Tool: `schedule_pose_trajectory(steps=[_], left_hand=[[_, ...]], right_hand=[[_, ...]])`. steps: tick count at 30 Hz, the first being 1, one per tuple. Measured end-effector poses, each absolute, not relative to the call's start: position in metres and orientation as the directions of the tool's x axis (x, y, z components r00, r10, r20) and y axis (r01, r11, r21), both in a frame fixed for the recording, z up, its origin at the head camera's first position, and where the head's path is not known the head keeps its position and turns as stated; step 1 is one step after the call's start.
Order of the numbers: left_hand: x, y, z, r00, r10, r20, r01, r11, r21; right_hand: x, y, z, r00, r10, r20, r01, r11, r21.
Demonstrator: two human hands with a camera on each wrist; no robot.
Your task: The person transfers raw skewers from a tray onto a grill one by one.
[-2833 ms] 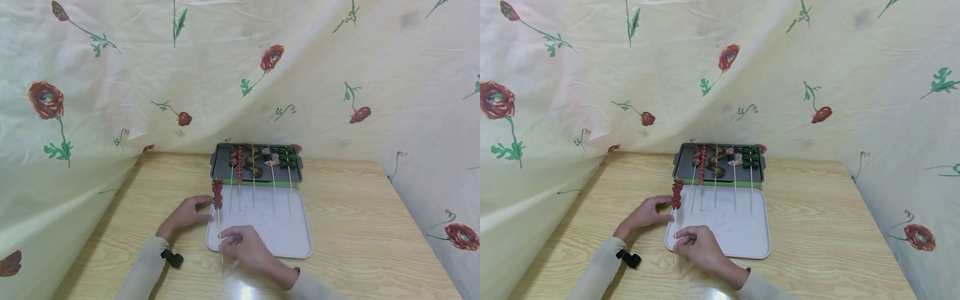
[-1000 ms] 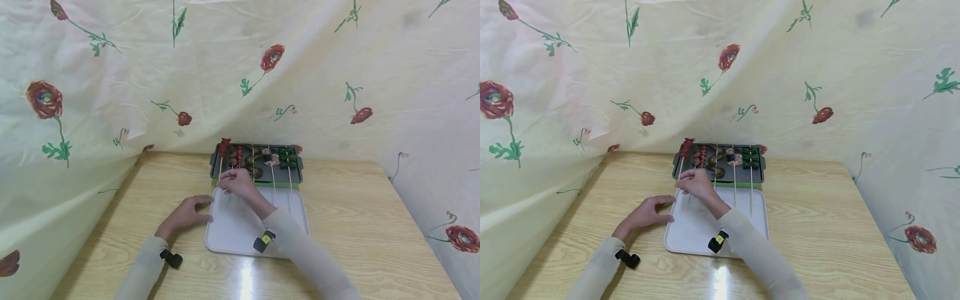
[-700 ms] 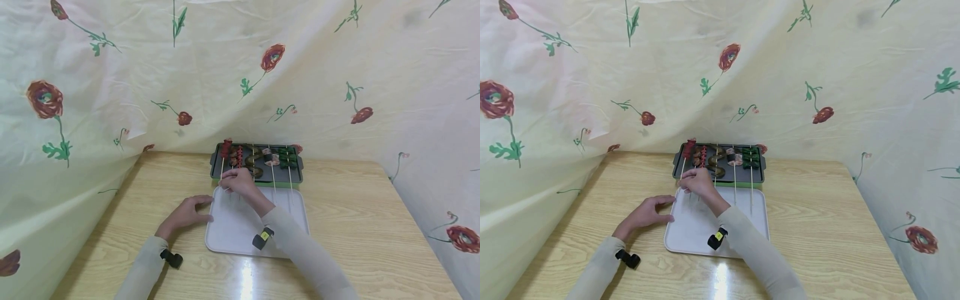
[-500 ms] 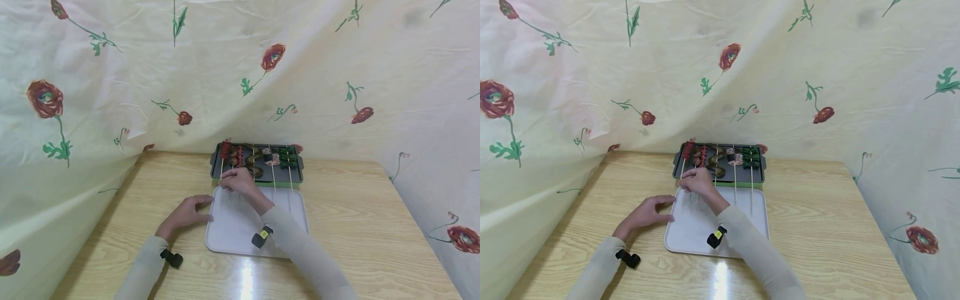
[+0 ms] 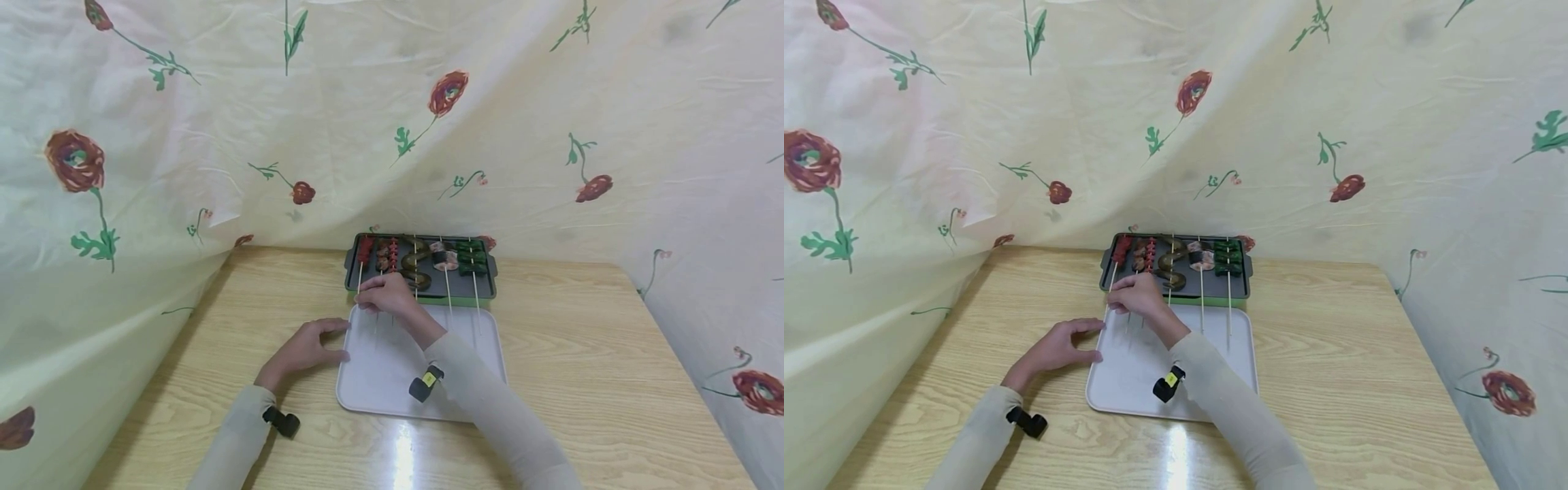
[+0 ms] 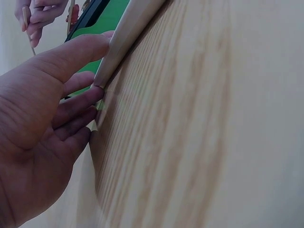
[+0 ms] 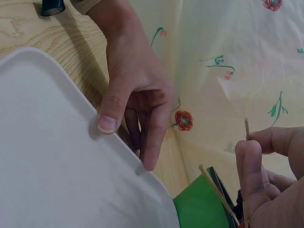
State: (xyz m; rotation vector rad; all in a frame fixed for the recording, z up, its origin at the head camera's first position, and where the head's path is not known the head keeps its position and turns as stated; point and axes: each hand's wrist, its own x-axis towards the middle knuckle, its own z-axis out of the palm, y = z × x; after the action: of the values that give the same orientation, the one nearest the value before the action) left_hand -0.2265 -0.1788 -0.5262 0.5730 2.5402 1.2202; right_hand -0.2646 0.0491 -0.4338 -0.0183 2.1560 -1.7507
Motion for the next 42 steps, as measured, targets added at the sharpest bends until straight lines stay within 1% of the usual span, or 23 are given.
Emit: schedule_pose_trajectory(steps=[9, 16, 21, 35, 42], left_hand=[[-0.226, -0.178, -0.527, -0.886, 0.459, -0.06, 0.242, 0.571, 0.784], [-0.226, -0.177, -0.526, -0.887, 0.456, -0.067, 0.234, 0.571, 0.787], [-0.227, -0.177, -0.525, -0.89, 0.451, -0.073, 0.227, 0.576, 0.785], [-0.229, -0.177, -0.526, -0.889, 0.455, -0.062, 0.237, 0.571, 0.786], [-0.23, -0.177, -0.526, -0.886, 0.46, -0.058, 0.242, 0.565, 0.789]], right_hand=[[-0.266, 0.052, -0.433, -0.923, -0.243, -0.298, 0.25, 0.212, -0.945], [-0.259, 0.055, -0.429, -0.906, -0.265, -0.329, 0.265, 0.248, -0.932], [-0.255, 0.057, -0.43, -0.891, -0.297, -0.342, 0.276, 0.243, -0.93], [-0.255, 0.066, -0.441, -0.885, -0.336, -0.322, 0.259, 0.219, -0.941], [-0.243, 0.079, -0.433, -0.903, -0.347, -0.252, 0.214, 0.146, -0.966]])
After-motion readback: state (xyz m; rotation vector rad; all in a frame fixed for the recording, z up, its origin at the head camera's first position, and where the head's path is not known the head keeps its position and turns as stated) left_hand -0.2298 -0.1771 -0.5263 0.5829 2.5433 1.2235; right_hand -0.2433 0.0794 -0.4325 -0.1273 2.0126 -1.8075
